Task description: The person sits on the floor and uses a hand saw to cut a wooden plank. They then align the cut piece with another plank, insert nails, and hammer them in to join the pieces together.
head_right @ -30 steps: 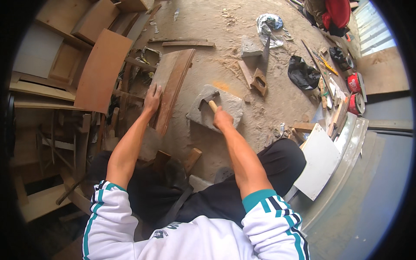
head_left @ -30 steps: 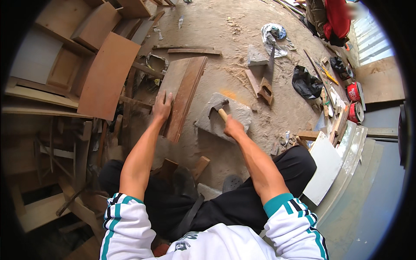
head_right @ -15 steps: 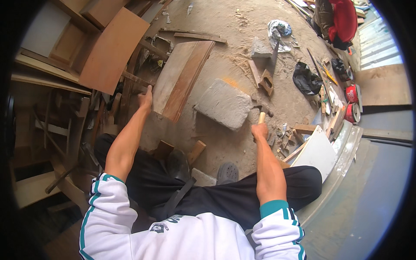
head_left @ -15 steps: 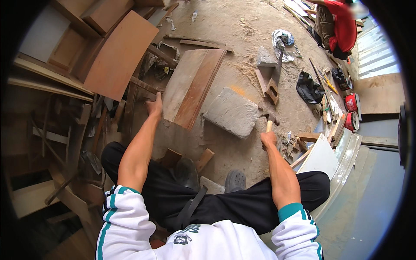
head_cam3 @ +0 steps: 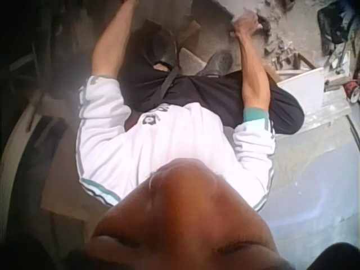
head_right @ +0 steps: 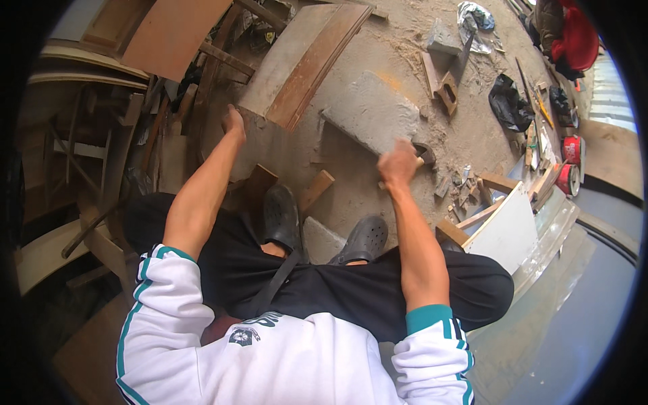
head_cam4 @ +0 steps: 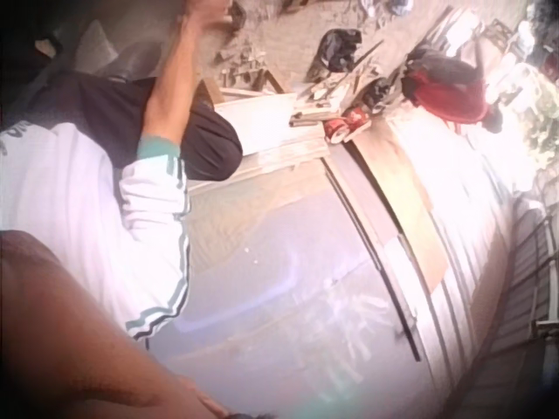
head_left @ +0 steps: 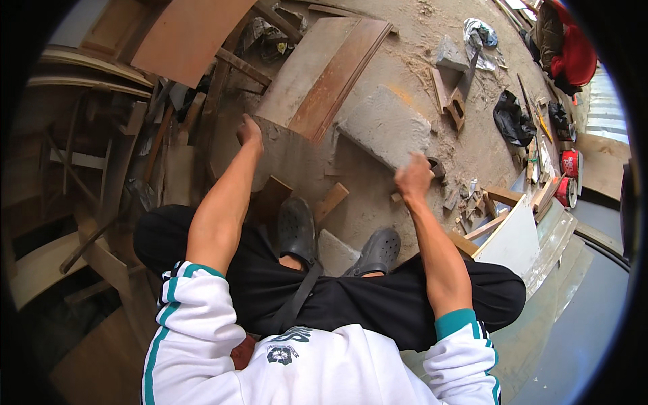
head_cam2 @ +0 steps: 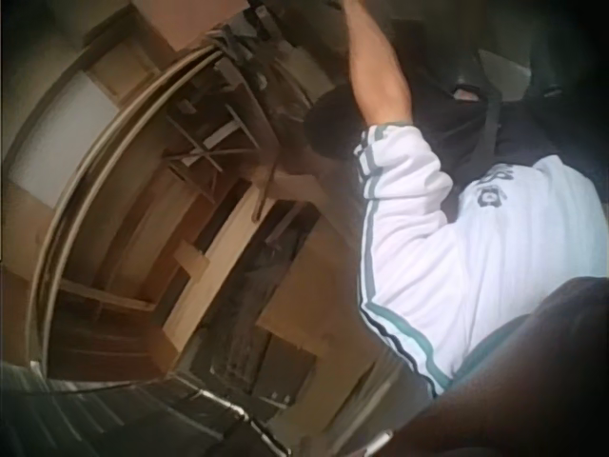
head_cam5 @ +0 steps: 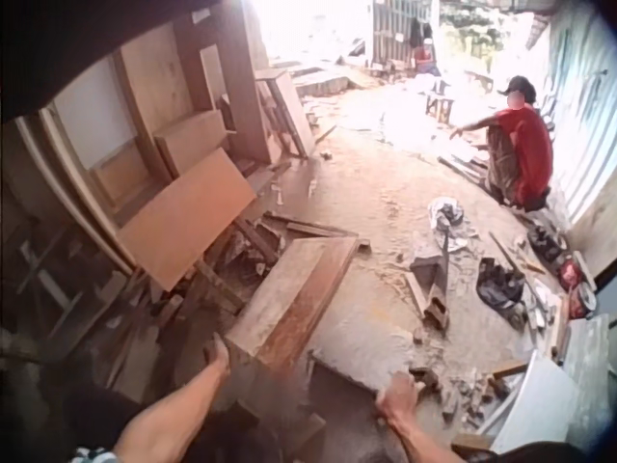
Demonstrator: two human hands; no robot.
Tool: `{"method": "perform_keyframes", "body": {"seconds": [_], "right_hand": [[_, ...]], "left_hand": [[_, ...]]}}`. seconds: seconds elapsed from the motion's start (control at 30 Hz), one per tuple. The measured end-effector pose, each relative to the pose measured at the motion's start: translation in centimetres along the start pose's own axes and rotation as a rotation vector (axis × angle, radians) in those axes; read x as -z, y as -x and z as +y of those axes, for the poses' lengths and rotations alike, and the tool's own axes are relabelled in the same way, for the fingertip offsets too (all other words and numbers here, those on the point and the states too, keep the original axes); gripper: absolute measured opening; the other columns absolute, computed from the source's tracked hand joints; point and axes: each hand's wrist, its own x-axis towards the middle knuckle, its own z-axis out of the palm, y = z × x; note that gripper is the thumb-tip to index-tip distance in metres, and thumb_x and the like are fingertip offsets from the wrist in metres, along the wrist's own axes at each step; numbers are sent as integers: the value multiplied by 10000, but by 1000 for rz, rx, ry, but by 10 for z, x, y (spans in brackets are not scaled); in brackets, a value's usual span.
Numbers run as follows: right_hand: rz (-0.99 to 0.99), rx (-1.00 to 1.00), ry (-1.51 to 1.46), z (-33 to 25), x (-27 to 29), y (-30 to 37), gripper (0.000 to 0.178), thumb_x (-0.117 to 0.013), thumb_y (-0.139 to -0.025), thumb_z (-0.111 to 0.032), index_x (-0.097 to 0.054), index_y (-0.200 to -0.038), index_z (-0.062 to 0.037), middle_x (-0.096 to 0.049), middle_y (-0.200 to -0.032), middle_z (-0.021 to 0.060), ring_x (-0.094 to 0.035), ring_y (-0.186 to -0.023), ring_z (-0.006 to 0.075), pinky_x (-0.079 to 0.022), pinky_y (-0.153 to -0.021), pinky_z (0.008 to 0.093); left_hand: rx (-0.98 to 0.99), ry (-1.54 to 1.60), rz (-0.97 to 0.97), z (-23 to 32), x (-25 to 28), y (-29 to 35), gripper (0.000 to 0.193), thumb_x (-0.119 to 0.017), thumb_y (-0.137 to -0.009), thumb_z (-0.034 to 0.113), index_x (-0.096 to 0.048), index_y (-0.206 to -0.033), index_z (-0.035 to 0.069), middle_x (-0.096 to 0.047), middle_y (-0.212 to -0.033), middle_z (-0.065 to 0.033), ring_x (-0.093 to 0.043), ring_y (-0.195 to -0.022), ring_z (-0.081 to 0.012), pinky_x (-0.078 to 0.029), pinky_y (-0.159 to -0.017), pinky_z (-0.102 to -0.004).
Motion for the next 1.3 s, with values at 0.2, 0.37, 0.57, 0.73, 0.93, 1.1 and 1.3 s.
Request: {"method": "perform_keyframes", "body": {"seconds": [0.2,0.37,0.57,0.73,0.93,1.1,1.3], "right_hand": [[-389,795,109,-50,-31,-15,396,-687,-732,-170,-647,-1122,-112,-587,-1234,123,-535,-1190,309,-426,-1005,439],[-503,551,226,-114,54,-106,243,-615,-771,-168,-683,-1001,-137,-688,-1042,133,-655,-992,334,-540,-792,475],[-830,733,321,-111,-27,-29,478,-707,-807,-345,-627,-1268,-248,-639,-1269,56,-593,-1197,259,-509,-910,433],[-600,991,245,-90,-59,49,395,-614,-890,-372,-608,-1275,-279,-612,-1235,23,-502,-1254,213,-407,-1010,398],[-539,984,205,-87,-78,54,339,-516,-919,-220,-614,-1244,-226,-591,-1261,20,-509,-1217,232,-429,-931,398],[-73,995,-35,-82,-51,-13,311,-560,-881,-182,-631,-1184,-179,-606,-1176,53,-532,-1161,261,-450,-959,417],[-326,641,17,-29,35,-93,443,-677,-761,-82,-567,-1191,-89,-565,-1221,181,-514,-1164,364,-459,-984,432]], "left_hand": [[276,362,-230,18,-8,65,668,-466,-960,576,-531,-1287,-2,-618,-1120,-113,-589,-955,-234,-473,-881,-431],[241,303,-137,72,-25,67,873,-577,-894,571,-275,-1476,-6,-447,-1433,-165,-514,-1221,-315,-417,-1016,-496],[93,131,-299,53,-53,77,1083,-643,-880,503,51,-1532,-13,-272,-1562,-195,-449,-1327,-344,-406,-1077,-455],[155,249,-338,36,-52,98,1113,-653,-896,466,143,-1520,2,-308,-1534,-180,-500,-1278,-325,-476,-1016,-422],[139,201,-116,49,-56,130,1136,-695,-865,458,102,-1523,-12,-334,-1510,-187,-471,-1303,-318,-469,-1025,-415],[77,218,-106,34,-59,107,1009,-740,-825,446,-188,-1473,-97,-328,-1524,-223,-428,-1350,-314,-428,-1056,-407],[72,247,-35,26,-58,89,899,-743,-822,439,-360,-1391,-143,-428,-1463,-235,-485,-1304,-326,-425,-1051,-398]]}}
